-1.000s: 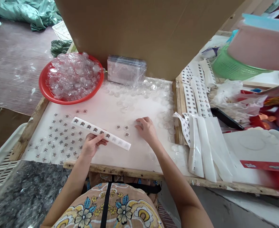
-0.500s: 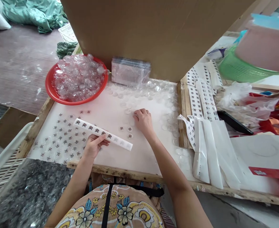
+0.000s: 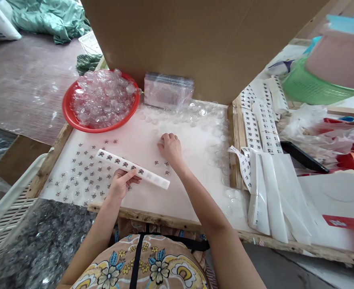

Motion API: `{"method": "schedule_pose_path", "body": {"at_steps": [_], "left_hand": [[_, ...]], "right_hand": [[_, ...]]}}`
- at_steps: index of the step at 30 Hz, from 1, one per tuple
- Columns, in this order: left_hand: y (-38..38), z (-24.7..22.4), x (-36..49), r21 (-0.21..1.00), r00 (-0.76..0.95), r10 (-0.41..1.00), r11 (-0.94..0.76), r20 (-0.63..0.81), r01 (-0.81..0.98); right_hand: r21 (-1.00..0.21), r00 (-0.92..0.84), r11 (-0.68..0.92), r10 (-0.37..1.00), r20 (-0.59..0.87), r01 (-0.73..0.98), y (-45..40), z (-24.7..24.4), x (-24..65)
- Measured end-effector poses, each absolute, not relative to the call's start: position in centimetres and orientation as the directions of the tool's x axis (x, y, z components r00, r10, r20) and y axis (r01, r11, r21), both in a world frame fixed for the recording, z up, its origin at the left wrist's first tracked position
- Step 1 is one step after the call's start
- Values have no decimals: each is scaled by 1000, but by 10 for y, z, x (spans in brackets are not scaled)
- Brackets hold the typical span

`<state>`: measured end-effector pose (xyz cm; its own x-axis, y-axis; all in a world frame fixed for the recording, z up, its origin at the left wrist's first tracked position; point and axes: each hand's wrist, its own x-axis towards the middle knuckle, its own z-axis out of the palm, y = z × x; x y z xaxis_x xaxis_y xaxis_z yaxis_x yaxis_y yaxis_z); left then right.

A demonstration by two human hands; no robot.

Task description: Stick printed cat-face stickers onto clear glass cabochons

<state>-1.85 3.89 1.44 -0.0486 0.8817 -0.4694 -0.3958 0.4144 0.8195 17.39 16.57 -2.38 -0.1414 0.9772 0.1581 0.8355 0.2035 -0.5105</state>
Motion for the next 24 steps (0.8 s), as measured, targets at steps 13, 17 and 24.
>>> {"method": "schedule_pose_path", "body": {"at_steps": [13, 17, 24], "left_hand": [[39, 14, -18, 814, -15, 890, 410, -456, -411], [37, 15, -20, 812, -41, 884, 407, -465, -418], [39, 15, -18, 817, -16, 885, 422, -465, -393]], "right_hand": [[-678, -182, 218, 975, 125, 702, 162, -13, 165], [-607, -186, 245, 969, 159, 756, 159, -17, 161], [-621, -180, 258, 966, 186, 741, 164, -19, 189]]}}
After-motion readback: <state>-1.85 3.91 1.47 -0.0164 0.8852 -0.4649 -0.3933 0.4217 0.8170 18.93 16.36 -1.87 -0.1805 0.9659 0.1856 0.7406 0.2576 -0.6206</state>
